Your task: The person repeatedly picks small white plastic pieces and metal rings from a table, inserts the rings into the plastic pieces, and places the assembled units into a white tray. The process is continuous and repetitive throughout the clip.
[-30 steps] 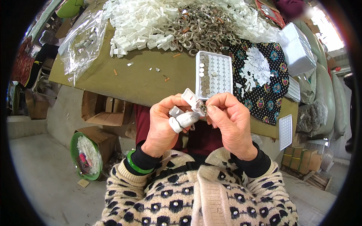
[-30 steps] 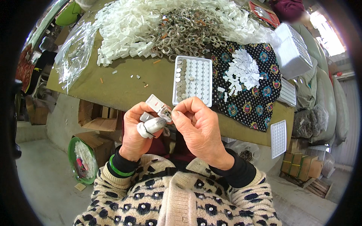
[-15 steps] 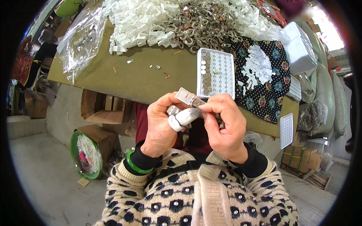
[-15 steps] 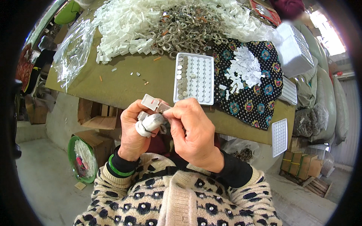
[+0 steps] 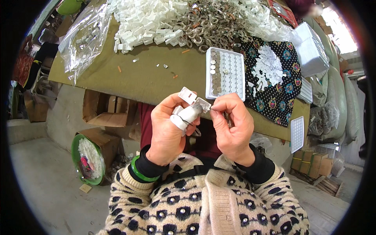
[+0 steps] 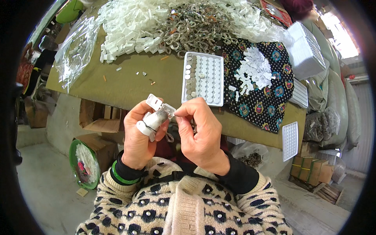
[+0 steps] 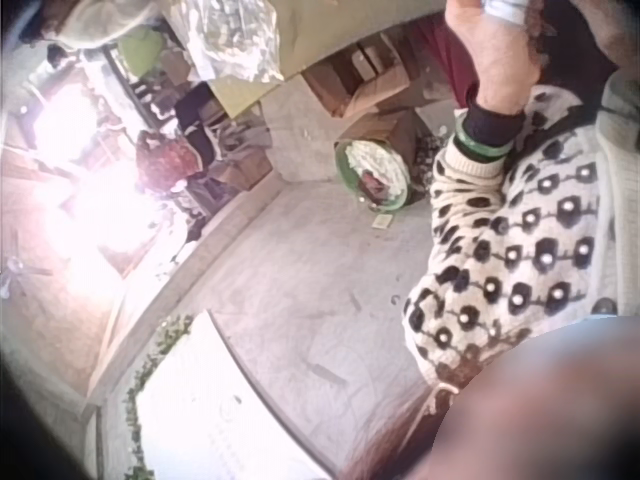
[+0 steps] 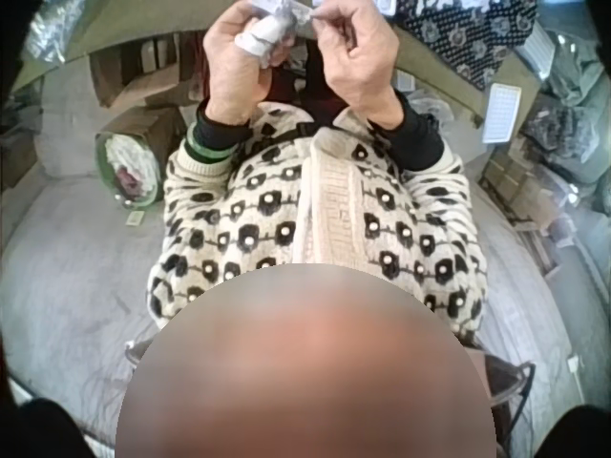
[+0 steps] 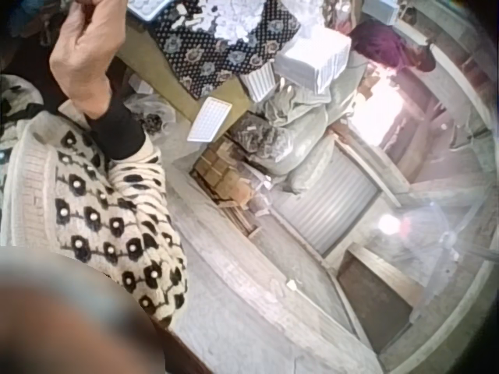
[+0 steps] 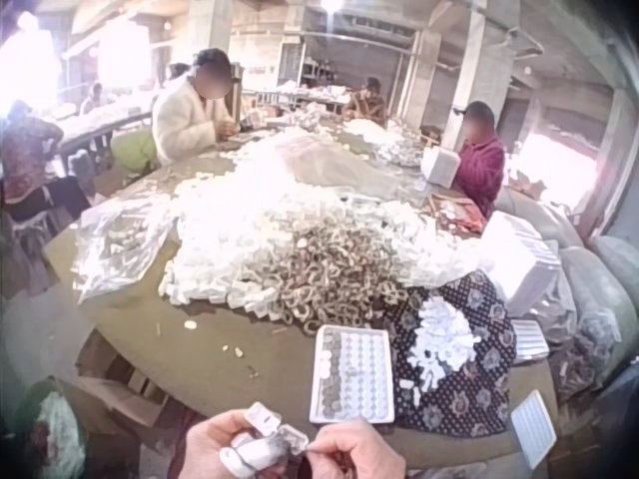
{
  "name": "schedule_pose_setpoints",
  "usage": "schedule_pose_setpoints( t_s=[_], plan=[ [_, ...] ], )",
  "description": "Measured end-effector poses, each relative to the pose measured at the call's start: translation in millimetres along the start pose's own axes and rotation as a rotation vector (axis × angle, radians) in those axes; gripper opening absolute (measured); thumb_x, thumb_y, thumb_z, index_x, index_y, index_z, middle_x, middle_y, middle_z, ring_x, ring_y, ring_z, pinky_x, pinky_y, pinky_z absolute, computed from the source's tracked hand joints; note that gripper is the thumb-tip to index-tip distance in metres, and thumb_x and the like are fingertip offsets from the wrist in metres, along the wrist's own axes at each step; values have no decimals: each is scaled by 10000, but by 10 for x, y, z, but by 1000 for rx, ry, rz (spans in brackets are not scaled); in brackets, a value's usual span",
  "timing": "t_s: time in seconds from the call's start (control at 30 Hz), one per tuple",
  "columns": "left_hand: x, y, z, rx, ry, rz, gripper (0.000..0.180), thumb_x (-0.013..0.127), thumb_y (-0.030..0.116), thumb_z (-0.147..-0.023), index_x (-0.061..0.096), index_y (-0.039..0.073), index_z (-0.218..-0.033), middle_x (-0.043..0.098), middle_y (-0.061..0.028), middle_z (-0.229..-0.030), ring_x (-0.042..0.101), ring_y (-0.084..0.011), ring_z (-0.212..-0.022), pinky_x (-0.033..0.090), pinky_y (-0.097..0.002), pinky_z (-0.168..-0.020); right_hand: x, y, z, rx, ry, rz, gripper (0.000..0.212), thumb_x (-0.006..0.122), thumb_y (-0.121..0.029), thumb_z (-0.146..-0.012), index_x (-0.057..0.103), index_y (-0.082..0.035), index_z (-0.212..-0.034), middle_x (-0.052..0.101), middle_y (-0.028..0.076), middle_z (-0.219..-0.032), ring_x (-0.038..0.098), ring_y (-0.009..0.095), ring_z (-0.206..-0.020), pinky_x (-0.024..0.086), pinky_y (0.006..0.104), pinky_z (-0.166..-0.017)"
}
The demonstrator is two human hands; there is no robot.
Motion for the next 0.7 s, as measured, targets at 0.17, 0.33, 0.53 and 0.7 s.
schedule_pose_setpoints(
  t_s=[0.17, 0.33, 0.53, 0.7],
  plan=[
    [28, -45, -11, -234, -80, 285, 254, 616, 39, -926, 599, 2, -1177, 649, -70, -920, 617, -123, -672, 426, -184, -467, 42, 79, 5, 196, -22, -222, 120, 584, 38, -931, 523, 0, -1027, 553, 44, -957, 538, 72, -824, 453, 208, -761],
    [4, -37, -26, -143, -25, 178, 284, 615, 26, -925, 586, -5, -1205, 644, -62, -920, 620, -107, -684, 430, -184, -468, 102, 166, 60, 566, -10, -625, 108, 571, -32, -958, 538, 12, -1052, 651, 79, -940, 584, 85, -822, 485, 228, -759],
    [-38, 2, -64, 7, -20, 20, 325, 627, 52, -909, 582, -8, -1225, 660, -68, -921, 631, -104, -711, 433, -189, -469, 67, 154, 14, 498, -93, -266, 56, 573, -35, -956, 593, 14, -935, 643, 4, -825, 522, 30, -723, 442, 199, -651],
    [47, 172, 43, 656, 102, -739, 322, 734, 27, -825, 632, 6, -1130, 613, 11, -844, 578, -92, -661, 428, -200, -542, 57, 104, 46, 414, -79, -179, 67, 619, -37, -924, 607, 22, -895, 605, -15, -761, 507, 35, -651, 431, 211, -581]
  ],
)
Point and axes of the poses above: each hand's wrist, its own z-axis away from the middle knuckle, its own x-axis out of the palm, y = z × x, the point moved 5 cm from there along -z, towards the middle knuckle
